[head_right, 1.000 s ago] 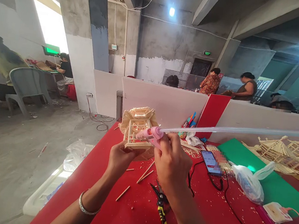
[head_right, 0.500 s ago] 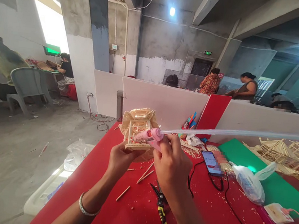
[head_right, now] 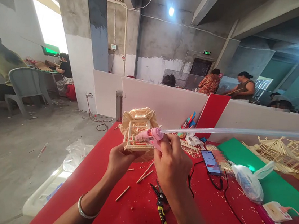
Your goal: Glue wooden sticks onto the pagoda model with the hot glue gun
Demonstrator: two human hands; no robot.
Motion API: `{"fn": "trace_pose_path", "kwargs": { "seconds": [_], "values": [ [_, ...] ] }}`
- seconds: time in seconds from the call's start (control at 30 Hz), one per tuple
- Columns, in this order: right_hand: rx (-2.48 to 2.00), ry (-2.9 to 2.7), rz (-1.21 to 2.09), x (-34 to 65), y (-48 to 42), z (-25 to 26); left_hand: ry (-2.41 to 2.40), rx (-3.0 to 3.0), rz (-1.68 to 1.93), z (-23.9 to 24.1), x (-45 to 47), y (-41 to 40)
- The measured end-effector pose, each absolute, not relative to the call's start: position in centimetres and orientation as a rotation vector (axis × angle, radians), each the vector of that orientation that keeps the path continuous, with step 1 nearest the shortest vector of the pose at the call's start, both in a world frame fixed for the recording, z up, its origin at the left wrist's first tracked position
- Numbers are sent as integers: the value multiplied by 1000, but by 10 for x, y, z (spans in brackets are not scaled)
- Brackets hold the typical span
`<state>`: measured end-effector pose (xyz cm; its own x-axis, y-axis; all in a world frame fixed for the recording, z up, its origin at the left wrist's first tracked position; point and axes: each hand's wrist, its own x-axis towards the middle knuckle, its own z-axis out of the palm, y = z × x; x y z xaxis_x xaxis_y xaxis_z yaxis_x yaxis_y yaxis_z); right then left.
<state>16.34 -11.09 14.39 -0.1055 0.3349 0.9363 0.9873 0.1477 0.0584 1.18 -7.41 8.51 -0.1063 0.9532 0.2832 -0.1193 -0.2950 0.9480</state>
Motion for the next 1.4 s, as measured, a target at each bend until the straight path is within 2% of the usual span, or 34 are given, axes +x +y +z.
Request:
{"fn": "trace_pose_path", "kwargs": {
  "seconds": [0.5, 0.83, 1.03, 1.4],
  "values": [
    [-1313, -1595, -957, 166, -114, 141, 960, 1257, 1620, 80, 16, -76],
    [-1306, -1588, -842, 173, -120, 135, 1449, 1890, 2011, 67, 6, -69],
    [-1316, -1535, -725, 172, -125, 139, 1428, 2223, 2180, 71, -3, -66],
    [-1309, -1573, -696, 176, -118, 142, 1356, 2496, 2194, 72, -11, -70]
  ]
}}
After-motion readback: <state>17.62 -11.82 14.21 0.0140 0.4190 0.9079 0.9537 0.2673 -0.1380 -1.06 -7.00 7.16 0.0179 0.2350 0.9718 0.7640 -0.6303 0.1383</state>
